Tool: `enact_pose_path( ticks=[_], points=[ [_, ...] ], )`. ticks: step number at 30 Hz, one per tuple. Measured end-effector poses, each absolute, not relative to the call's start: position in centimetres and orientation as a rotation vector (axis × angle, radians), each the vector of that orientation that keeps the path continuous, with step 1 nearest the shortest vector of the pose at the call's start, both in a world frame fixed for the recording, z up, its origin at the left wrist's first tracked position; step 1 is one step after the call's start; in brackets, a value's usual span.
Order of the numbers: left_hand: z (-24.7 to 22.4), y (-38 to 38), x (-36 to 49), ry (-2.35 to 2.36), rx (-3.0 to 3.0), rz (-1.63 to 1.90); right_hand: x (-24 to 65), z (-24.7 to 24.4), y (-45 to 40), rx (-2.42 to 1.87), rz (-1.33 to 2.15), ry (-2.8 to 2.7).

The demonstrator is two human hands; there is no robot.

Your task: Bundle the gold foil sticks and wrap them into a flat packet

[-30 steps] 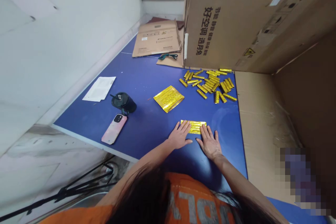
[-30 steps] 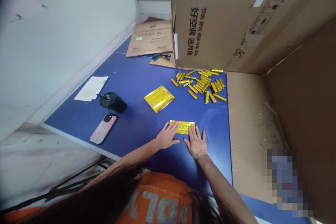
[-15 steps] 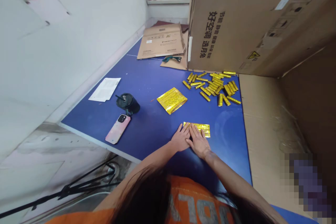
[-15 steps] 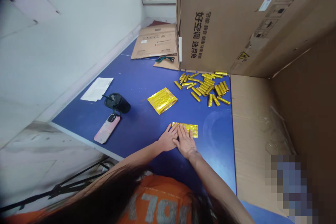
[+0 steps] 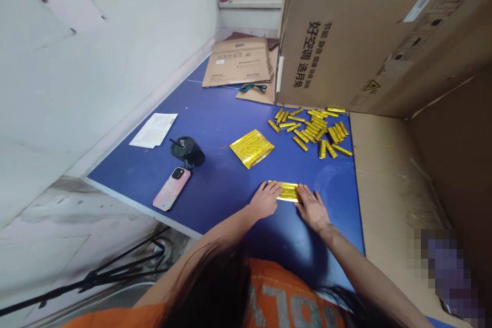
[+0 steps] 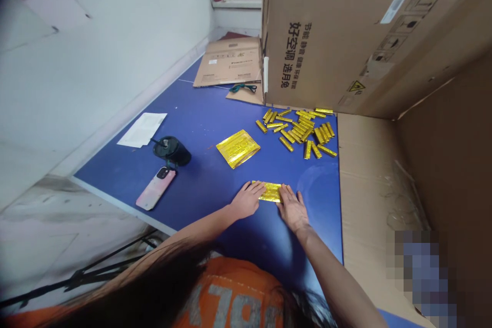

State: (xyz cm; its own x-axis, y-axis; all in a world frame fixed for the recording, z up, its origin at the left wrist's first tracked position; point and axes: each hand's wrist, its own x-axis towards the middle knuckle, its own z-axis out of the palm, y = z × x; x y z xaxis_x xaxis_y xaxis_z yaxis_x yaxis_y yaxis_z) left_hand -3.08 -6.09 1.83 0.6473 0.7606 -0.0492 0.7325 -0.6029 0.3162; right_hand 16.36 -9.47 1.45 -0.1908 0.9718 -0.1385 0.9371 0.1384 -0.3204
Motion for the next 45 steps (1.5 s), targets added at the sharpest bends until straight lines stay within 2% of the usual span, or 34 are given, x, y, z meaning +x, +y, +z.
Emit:
enact_pose_path(
  ticks=[7,17,21,26,28,34,39,45],
  points=[
    [2.1,-4.3,-2.3,1.335,2.355,0.164,17.2,2.3,-8.0,-1.939,0.651,-2.104],
    [2.3,-1.7,-1.1,1.658,2.074,0.096,17.7,2.1,-4.4,-2.209,0.787,-1.691],
    [3.0,-3.0,-0.2,1.729,2.159,0.144,16.6,2.0,-4.3,-2.354,0.727,-1.654],
    [2.3,-5.0,1.0,1.333,2.623,0.086,15.9,1.8,-4.3,-2.452,0.673,-1.660],
    [1.6,-5.8,1.1,1.331,2.667,0.055,15.9,2.0,-4.4,-2.458,0.634,-1.675],
    [0.2,-6.7,0.7,1.276,2.665,0.071,13.4,3.2,-5.8,-2.188,0.388,-1.911],
    [-1.0,-6.7,1.0,1.270,2.603,0.129,9.8,2.0,-7.5,-1.840,0.492,-2.210],
    [-1.1,-6.7,1.0,1.245,2.590,0.167,10.5,0.6,-7.8,-1.733,0.530,-2.361]
  ],
)
